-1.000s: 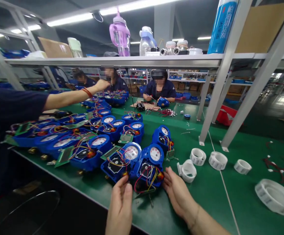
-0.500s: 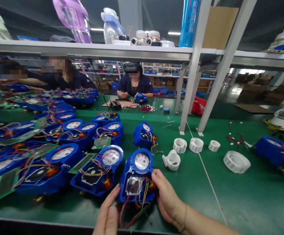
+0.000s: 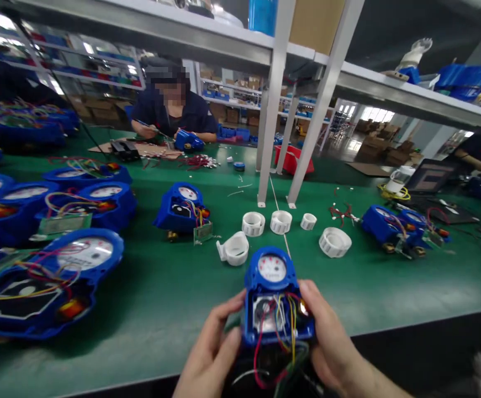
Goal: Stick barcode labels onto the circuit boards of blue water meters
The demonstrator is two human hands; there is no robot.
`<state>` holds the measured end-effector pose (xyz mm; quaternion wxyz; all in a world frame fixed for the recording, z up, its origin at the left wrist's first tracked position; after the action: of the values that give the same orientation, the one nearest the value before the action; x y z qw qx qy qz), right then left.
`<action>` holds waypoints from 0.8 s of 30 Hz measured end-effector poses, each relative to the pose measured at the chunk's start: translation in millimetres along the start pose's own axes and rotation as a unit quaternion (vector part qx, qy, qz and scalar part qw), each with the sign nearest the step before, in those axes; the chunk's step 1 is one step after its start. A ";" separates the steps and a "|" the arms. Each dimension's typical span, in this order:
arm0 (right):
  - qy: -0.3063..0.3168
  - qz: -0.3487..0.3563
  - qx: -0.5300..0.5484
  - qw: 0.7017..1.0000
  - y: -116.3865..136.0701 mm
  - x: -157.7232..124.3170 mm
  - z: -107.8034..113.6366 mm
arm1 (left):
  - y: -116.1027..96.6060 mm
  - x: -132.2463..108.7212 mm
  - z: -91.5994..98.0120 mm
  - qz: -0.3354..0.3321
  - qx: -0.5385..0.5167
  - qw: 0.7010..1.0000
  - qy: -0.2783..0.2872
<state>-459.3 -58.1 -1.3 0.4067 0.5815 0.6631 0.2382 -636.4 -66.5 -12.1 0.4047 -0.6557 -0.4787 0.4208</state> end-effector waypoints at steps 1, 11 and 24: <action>-0.018 0.017 -0.004 1.000 11.3 10.3 6.5 | -4.3 16.0 -11.0 0.008 -0.013 1.000 0.024; -0.014 0.051 -0.051 0.997 47.9 77.8 36.1 | 22.8 50.0 -42.2 0.028 -0.077 0.994 -0.076; -0.128 0.203 -0.224 0.945 -13.6 -21.4 41.2 | 44.3 15.8 -43.8 -0.075 0.178 0.981 0.016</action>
<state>-433.7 -88.1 -29.3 0.5511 0.6231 0.4032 0.3814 -579.5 -66.3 -42.2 0.5530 -0.5424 -0.4369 0.4573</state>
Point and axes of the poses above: each hand's wrist, its own x-axis towards the middle knuckle, its own z-axis out of the back of the hand, y = z × x, the point moved 3 cm from there along x, towards the middle knuckle, and after that the axes turned 5 degrees about y, right-handed, at the moved point
